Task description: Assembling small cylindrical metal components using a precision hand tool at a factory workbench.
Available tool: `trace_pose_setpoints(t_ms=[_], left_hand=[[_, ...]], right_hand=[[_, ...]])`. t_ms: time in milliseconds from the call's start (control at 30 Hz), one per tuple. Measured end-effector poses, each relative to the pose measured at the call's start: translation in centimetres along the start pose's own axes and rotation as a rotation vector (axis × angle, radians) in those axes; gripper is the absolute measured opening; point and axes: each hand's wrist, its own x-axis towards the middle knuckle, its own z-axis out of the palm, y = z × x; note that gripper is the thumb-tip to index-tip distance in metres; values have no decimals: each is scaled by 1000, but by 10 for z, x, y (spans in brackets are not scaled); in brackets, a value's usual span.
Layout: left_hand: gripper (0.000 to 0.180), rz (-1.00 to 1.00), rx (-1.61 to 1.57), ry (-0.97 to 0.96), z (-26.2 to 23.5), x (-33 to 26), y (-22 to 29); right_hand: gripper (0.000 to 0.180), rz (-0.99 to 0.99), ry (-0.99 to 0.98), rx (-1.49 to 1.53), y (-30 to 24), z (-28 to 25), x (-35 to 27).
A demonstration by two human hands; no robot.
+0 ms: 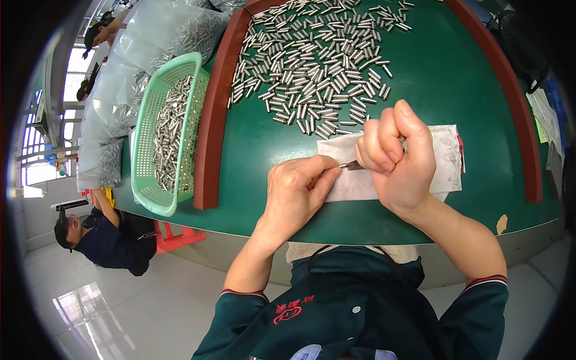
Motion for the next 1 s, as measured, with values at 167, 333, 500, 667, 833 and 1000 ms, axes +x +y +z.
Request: trace_pose_setpoints(t_ms=[167,333,500,667,833,1000], left_hand=[[6,-7,-29,13,3,0,-2],[6,35,-62,6,3,2,-4],[7,41,-46,11,4,1,-5],[9,-265,-661,53,-11,-4,-8],[12,-477,-1526,-124,-24,-2,-29],[19,-523,-1483,-99,-28,0,-25]], right_hand=[[43,-19,8,-17,1,2,0],[43,-84,-27,-103,6,9,-2],[43,-94,-9,-113,6,12,1],[43,-29,16,-56,2,4,1],[43,0,6,-2,0,0,1],[43,-9,-2,-3,1,2,1]])
